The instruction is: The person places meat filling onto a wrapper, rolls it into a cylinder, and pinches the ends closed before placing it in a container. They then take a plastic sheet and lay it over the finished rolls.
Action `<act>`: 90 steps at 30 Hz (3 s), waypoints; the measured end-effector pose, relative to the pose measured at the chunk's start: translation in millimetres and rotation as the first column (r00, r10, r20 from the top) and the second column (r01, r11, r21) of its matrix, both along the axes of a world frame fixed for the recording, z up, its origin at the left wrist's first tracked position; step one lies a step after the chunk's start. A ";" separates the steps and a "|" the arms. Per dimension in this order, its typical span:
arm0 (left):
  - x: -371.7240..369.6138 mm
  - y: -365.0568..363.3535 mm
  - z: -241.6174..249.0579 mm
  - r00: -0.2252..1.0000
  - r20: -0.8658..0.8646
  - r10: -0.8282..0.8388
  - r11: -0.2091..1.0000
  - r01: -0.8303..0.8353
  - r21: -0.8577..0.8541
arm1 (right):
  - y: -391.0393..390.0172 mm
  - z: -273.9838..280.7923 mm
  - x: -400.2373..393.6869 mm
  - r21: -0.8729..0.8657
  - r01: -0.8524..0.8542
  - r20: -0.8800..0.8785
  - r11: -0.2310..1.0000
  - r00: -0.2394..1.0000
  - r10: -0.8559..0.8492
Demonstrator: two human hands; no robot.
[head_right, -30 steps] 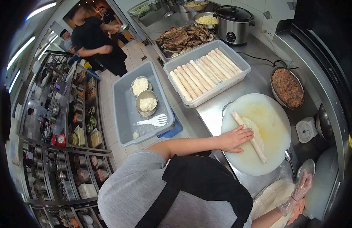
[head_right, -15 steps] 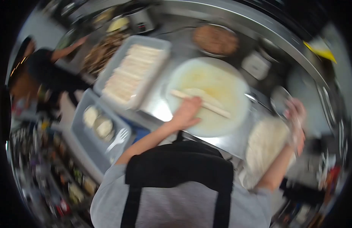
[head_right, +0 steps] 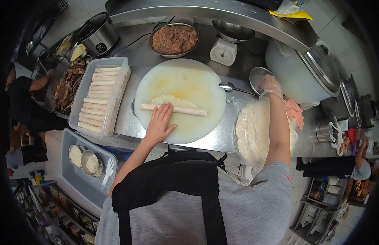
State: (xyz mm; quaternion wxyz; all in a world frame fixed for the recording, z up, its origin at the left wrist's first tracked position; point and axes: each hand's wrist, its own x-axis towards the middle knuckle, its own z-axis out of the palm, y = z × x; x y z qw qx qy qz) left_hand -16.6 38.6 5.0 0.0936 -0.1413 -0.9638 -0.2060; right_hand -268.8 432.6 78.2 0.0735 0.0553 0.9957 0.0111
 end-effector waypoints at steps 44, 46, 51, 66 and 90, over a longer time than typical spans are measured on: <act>-4.0 -2.2 -33.7 0.983 -0.174 -0.057 0.997 0.067 0.047 | -253.4 -37.8 58.9 -0.171 -0.637 0.319 0.751 0.685 0.654; -5.5 -2.1 -32.0 0.982 -0.180 -0.060 0.997 0.068 0.038 | -266.8 -35.9 62.3 -0.198 -0.631 0.244 0.750 0.710 0.661; -3.6 -1.9 -28.7 0.982 -0.185 -0.046 0.996 0.059 0.066 | -232.6 -43.0 67.2 -0.267 -0.592 0.206 0.760 0.736 0.645; -3.0 -2.9 -25.3 0.991 -0.128 -0.049 0.999 0.051 0.015 | -224.5 -26.7 78.7 -0.225 -0.538 0.240 0.812 0.777 0.582; -2.5 -3.0 -16.4 0.994 -0.101 -0.039 0.996 0.047 0.074 | 57.5 -13.0 -38.1 -0.209 -0.012 -0.194 0.978 0.980 -0.029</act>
